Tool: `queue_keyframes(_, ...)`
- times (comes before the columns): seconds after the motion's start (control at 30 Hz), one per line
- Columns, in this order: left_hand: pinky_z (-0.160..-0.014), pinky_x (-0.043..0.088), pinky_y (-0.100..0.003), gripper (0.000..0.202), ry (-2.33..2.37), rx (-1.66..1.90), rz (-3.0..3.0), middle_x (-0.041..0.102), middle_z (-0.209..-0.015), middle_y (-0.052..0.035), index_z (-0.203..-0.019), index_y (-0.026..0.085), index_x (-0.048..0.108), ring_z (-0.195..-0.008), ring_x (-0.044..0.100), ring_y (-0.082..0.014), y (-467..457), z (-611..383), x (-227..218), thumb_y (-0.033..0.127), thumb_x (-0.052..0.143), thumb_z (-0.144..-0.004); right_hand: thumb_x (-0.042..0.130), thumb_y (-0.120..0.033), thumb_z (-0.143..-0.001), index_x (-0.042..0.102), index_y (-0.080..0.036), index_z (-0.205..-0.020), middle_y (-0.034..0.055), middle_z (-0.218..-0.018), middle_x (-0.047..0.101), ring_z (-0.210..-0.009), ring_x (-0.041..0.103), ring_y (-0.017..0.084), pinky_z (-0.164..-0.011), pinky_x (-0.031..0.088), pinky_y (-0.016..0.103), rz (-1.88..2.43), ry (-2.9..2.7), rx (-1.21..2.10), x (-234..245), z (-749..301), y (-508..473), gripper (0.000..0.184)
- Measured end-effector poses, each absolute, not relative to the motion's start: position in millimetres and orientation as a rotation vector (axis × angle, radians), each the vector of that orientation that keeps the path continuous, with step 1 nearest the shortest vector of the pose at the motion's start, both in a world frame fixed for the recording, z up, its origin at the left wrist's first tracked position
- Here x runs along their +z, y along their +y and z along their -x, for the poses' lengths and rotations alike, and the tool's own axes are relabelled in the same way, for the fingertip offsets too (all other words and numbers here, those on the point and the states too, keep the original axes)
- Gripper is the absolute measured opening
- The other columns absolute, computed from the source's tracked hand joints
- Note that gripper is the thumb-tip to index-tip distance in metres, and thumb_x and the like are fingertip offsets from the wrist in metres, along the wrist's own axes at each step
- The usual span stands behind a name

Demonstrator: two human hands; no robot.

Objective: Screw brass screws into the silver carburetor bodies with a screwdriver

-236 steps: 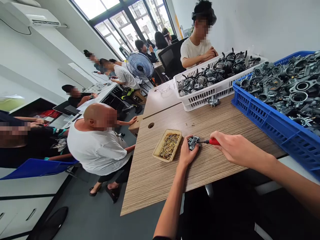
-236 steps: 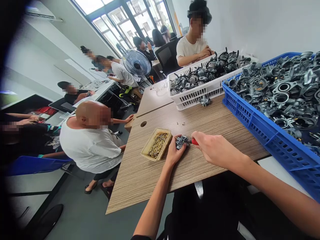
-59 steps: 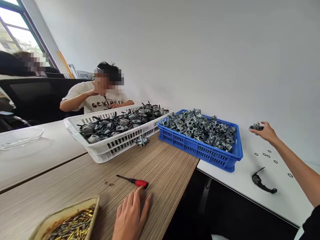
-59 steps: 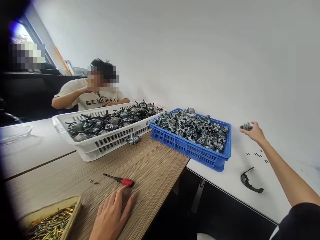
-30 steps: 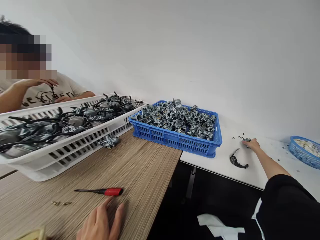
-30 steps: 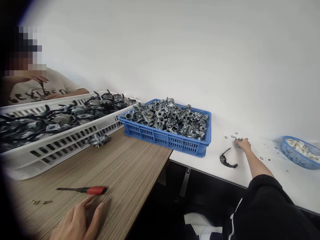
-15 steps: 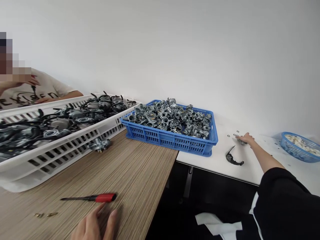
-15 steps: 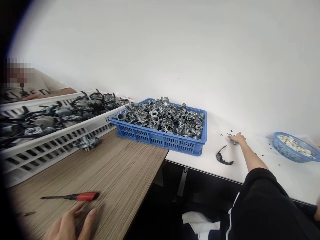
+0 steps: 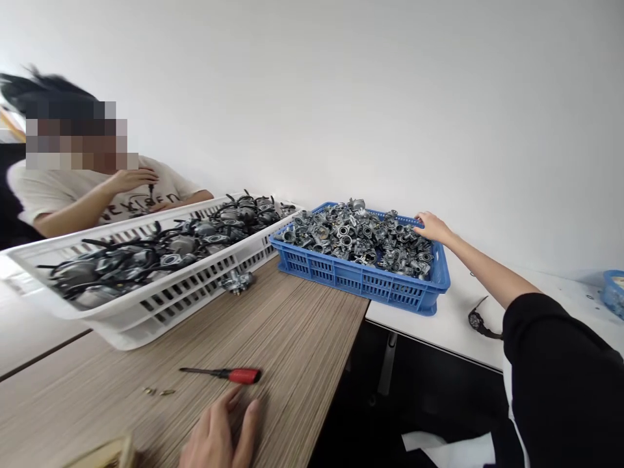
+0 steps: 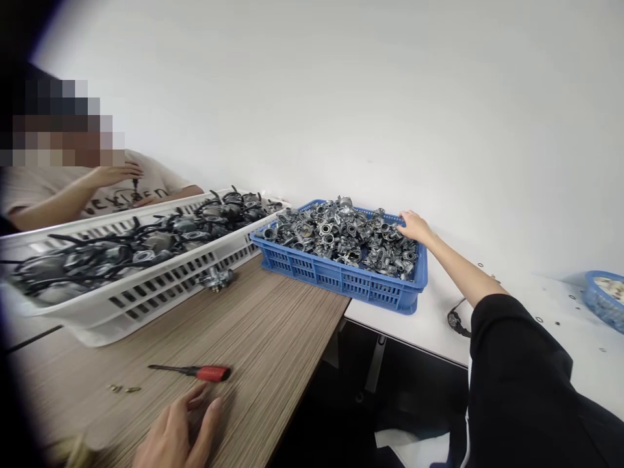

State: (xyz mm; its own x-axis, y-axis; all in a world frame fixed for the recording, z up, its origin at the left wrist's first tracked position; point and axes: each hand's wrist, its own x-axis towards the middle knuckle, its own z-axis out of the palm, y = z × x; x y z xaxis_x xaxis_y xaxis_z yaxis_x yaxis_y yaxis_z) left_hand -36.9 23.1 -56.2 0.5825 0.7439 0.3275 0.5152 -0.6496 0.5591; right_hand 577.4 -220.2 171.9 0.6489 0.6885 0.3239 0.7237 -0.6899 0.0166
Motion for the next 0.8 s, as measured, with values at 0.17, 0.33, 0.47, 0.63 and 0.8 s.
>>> queue_keyframes(0.17,-0.089,0.062,-0.053,0.062,0.997,0.852,-2.379,0.079,-0.113,-0.0156,-0.121,0.021,0.064,-0.109,0.076,-0.0382,20.6,37.0,-53.3,0.073,0.046,-0.094,0.071,-0.020,-0.088,0.059,-0.018,-0.138,0.0177,-0.138,0.063,-0.119,0.065,0.031,-0.098,0.053,0.038,2.853,-1.432,-0.406,158.6,-565.3,-172.2,0.051)
queue_keyframes(0.33,-0.091,0.063,-0.054,0.061,1.000,0.890,-2.349,0.079,-0.112,-0.0154,-0.121,0.020,0.064,-0.108,0.077,-0.0375,18.4,36.1,-54.6,0.073,0.046,-0.096,0.055,-0.012,-0.096,0.057,-0.016,-0.136,0.0203,-0.133,0.062,-0.113,0.067,0.030,-0.094,0.053,0.039,2.945,-1.496,-0.447,152.7,-561.5,-160.3,0.040)
queue_keyframes(0.47,-0.091,0.063,-0.054,0.062,1.025,0.887,-2.334,0.079,-0.113,-0.0155,-0.121,0.021,0.065,-0.108,0.077,-0.0381,16.8,35.8,-54.9,0.074,0.045,-0.095,0.055,-0.015,-0.098,0.055,-0.017,-0.136,0.0208,-0.137,0.060,-0.120,0.064,0.033,-0.094,0.053,0.040,2.979,-1.533,-0.470,152.0,-565.2,-157.4,0.038)
queue_keyframes(0.63,-0.091,0.062,-0.056,0.064,1.030,0.863,-2.318,0.079,-0.114,-0.0172,-0.122,0.019,0.064,-0.108,0.077,-0.0390,17.3,36.1,-56.0,0.075,0.044,-0.096,0.065,-0.016,-0.093,0.053,-0.017,-0.138,0.0206,-0.140,0.059,-0.128,0.058,0.034,-0.097,0.053,0.040,3.000,-1.547,-0.491,144.7,-570.9,-153.6,0.046)
queue_keyframes(0.8,-0.092,0.062,-0.055,0.065,1.011,0.881,-2.331,0.079,-0.115,-0.0169,-0.123,0.019,0.063,-0.108,0.077,-0.0380,18.5,37.0,-60.6,0.075,0.044,-0.096,0.063,-0.011,-0.092,0.049,-0.018,-0.141,0.0205,-0.136,0.061,-0.132,0.053,0.034,-0.100,0.051,0.040,2.982,-1.505,-0.554,138.5,-571.6,-151.2,0.051)
